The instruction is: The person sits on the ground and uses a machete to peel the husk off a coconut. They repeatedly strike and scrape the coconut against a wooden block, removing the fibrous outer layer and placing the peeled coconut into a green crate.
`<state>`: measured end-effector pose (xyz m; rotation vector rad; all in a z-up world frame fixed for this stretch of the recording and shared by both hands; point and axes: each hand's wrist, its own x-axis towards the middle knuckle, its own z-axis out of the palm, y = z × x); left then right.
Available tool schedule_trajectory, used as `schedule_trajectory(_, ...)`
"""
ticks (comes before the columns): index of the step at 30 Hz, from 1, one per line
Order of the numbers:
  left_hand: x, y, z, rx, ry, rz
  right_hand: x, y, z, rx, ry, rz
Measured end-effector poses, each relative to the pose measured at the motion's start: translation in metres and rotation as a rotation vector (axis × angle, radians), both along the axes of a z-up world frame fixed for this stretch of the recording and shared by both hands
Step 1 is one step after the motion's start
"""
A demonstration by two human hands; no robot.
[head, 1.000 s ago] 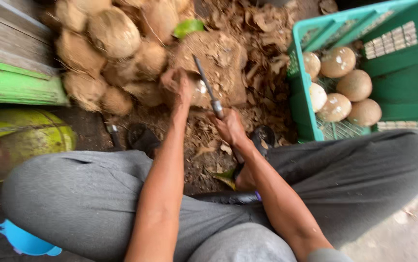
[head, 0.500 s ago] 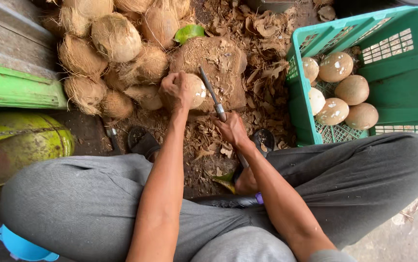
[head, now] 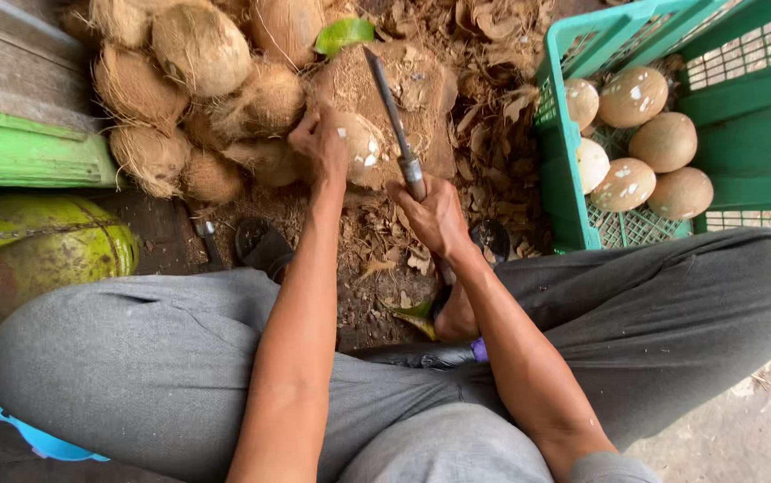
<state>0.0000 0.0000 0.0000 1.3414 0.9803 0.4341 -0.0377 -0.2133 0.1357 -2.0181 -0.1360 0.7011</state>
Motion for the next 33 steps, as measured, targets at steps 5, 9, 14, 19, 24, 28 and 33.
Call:
schedule_trajectory(5, 0.022, 0.002, -0.035, 0.311, -0.106, 0.011, 0.003, 0.01, -0.011, -0.176, 0.026, 0.092)
schedule_trajectory(9, 0.032, 0.007, -0.069, 0.517, -0.227, 0.145, 0.004, 0.01, -0.012, -0.046, -0.069, 0.098)
schedule_trajectory(14, 0.032, 0.003, -0.098, 0.091, -0.381, 0.048, 0.005, 0.0, -0.005, 0.19, 0.243, -0.005)
schedule_trajectory(19, 0.041, 0.003, -0.121, 0.589, -0.192, 0.138, 0.004, 0.002, -0.022, 0.171, -0.103, -0.07)
schedule_trajectory(24, 0.058, 0.016, -0.104, 0.518, -0.366, 0.085, 0.015, 0.017, -0.031, -0.15, 0.011, 0.061)
schedule_trajectory(28, 0.042, 0.017, -0.06, 0.445, -0.311, 0.021, 0.011, 0.013, -0.009, -0.008, 0.304, 0.03)
schedule_trajectory(33, 0.02, 0.005, 0.019, 0.355, 0.038, -0.108, 0.017, -0.001, 0.028, 0.214, 0.41, 0.025)
